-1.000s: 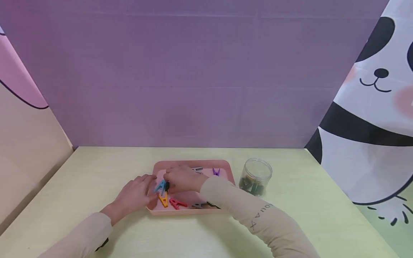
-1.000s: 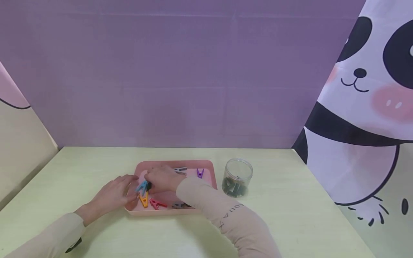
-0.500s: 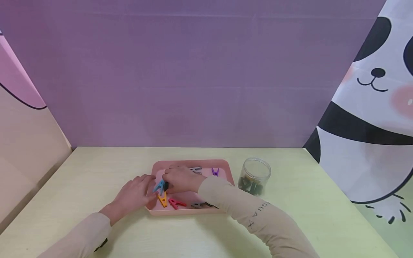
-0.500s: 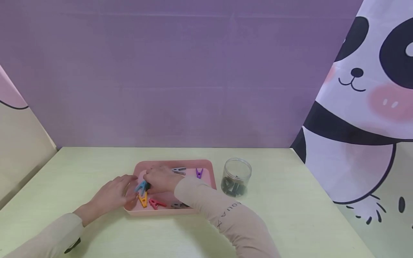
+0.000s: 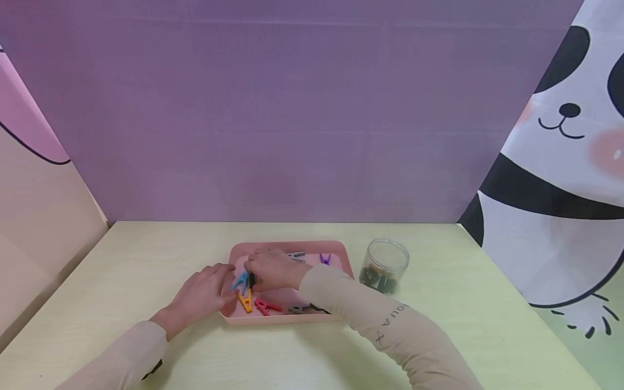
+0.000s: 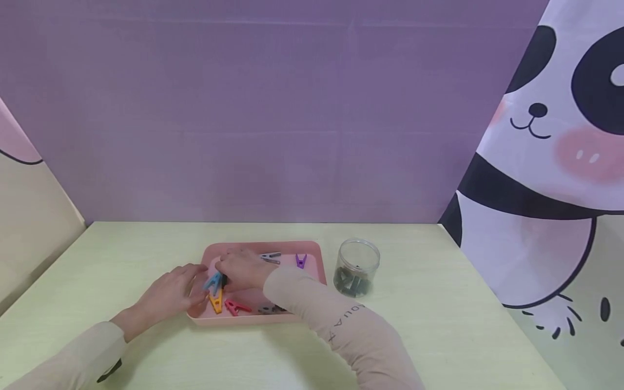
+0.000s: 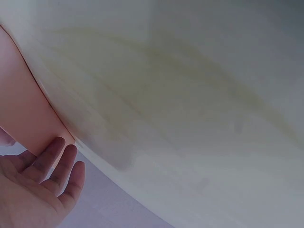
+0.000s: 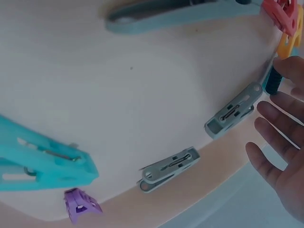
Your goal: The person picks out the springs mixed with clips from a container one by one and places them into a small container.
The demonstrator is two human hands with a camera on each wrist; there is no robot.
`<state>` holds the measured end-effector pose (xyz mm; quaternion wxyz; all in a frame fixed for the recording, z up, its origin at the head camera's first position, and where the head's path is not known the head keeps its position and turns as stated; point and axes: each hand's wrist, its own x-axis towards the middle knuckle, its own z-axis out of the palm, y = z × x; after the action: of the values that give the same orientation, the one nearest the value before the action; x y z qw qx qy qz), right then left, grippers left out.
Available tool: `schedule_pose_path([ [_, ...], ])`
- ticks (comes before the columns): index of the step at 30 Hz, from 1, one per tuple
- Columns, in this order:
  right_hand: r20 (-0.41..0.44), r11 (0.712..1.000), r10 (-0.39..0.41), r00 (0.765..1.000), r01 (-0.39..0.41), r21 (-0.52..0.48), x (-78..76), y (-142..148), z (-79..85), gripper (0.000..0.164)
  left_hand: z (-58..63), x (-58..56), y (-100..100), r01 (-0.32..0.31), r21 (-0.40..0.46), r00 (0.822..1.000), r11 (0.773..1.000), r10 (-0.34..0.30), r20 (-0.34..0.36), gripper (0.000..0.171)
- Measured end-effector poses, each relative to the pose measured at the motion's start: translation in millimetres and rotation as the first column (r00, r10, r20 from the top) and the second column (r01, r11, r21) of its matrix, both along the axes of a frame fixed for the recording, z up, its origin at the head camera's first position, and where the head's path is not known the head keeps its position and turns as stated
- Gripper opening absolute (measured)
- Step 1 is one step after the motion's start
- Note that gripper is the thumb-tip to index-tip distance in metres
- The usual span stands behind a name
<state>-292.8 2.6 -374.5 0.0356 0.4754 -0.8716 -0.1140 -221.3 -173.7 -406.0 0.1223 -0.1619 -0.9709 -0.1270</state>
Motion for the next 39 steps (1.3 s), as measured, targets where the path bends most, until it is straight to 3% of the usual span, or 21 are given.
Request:
schedule_pose_path([
  [8,-0.009,1.0,-0.006,1.0,0.006,-0.002,-2.1,11.2,9.1,0.027,1.0,-0.8,1.1,-0.021,0.003,0.999,1.0,0.021,0.037,0.057],
  [19,-0.009,0.999,-0.034,0.999,0.034,0.013,4.0,28.4,20.0,0.03,0.0,-2.1,0.0,-0.037,0.003,0.998,0.999,0.037,0.05,0.056],
  [27,-0.092,0.998,0.012,0.996,-0.007,0.056,13.5,46.0,21.5,0.028,-0.1,-2.6,-0.8,-0.033,0.008,0.998,0.999,0.033,0.048,0.055],
  [39,-0.025,0.998,-0.029,0.999,0.028,-0.05,17.7,85.6,28.9,0.031,-0.4,-1.9,-1.7,-0.021,0.018,0.999,1.0,0.02,0.036,0.056],
])
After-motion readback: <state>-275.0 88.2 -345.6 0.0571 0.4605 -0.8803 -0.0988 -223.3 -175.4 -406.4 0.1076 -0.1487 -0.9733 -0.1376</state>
